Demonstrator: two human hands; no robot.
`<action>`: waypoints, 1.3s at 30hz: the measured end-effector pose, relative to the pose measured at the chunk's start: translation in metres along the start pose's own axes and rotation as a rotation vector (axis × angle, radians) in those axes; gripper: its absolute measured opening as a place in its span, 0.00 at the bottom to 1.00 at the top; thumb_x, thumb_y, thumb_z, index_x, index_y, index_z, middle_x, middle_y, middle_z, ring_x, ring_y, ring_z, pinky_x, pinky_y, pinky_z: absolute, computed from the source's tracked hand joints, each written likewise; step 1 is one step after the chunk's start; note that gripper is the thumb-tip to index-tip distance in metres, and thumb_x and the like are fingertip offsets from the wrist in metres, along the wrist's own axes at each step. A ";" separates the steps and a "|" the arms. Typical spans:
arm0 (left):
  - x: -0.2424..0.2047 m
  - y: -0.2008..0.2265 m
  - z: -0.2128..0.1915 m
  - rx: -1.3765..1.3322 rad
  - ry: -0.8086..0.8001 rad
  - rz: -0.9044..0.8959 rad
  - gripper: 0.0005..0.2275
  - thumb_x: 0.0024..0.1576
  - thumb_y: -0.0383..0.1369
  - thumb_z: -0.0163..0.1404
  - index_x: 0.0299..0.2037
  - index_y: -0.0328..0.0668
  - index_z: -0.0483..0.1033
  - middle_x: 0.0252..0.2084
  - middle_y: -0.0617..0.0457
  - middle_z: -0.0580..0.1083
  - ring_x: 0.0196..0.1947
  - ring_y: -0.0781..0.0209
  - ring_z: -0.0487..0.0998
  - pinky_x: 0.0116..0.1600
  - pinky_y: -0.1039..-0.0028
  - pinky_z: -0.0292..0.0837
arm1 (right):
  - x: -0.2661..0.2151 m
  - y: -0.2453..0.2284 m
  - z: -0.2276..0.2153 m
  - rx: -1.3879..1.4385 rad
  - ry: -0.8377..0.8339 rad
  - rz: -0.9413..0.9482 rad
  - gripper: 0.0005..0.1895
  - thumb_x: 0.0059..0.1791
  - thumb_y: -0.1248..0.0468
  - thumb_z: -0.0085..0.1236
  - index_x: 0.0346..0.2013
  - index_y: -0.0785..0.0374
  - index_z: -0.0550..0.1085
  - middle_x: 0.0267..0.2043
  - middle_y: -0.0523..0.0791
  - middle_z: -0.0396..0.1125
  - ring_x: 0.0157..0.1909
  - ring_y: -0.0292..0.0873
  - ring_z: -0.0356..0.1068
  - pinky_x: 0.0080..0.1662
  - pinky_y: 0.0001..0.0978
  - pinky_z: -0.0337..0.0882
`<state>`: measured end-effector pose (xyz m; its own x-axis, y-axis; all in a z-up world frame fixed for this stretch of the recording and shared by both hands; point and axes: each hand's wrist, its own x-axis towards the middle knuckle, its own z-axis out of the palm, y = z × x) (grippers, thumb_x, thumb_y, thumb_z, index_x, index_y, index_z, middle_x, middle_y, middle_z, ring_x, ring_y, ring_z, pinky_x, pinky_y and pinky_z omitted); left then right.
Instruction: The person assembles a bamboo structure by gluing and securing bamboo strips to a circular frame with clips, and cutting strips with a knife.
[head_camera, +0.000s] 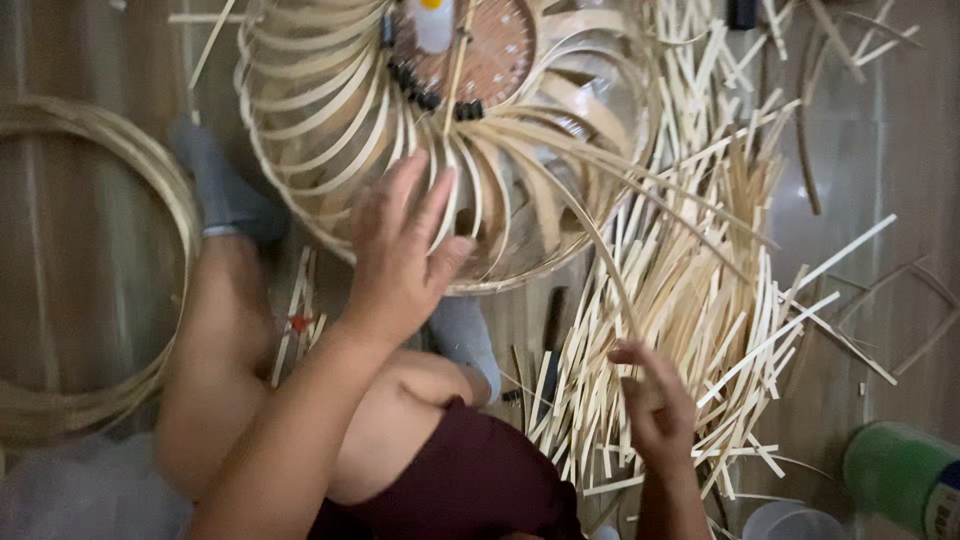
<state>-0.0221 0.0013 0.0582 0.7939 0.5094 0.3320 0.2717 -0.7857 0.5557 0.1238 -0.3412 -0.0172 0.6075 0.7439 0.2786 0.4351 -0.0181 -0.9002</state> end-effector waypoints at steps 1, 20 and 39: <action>-0.006 -0.001 -0.005 -0.056 0.029 -0.064 0.26 0.68 0.45 0.46 0.74 0.45 0.59 0.75 0.41 0.56 0.75 0.39 0.58 0.76 0.45 0.48 | 0.002 -0.011 0.001 -0.136 -0.135 -0.009 0.19 0.55 0.68 0.52 0.62 0.57 0.70 0.54 0.50 0.74 0.52 0.43 0.75 0.54 0.39 0.77; -0.182 -0.160 0.094 -0.695 -0.222 -0.856 0.15 0.64 0.37 0.51 0.57 0.37 0.74 0.49 0.48 0.79 0.50 0.61 0.77 0.57 0.72 0.72 | 0.081 -0.006 0.152 -0.951 -0.345 -0.497 0.05 0.53 0.58 0.66 0.41 0.54 0.80 0.44 0.39 0.71 0.54 0.40 0.65 0.59 0.52 0.54; -0.199 -0.125 0.009 -1.022 -0.027 -1.027 0.18 0.67 0.38 0.43 0.63 0.39 0.70 0.57 0.48 0.75 0.57 0.60 0.77 0.61 0.69 0.70 | -0.047 0.159 0.108 -0.764 -0.150 1.020 0.35 0.46 0.49 0.63 0.65 0.55 0.67 0.59 0.49 0.70 0.59 0.51 0.72 0.60 0.45 0.69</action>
<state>-0.2092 -0.0051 -0.0839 0.5038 0.6676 -0.5482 0.2262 0.5105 0.8296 0.0924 -0.3063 -0.2093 0.8308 0.2332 -0.5054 0.1185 -0.9613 -0.2487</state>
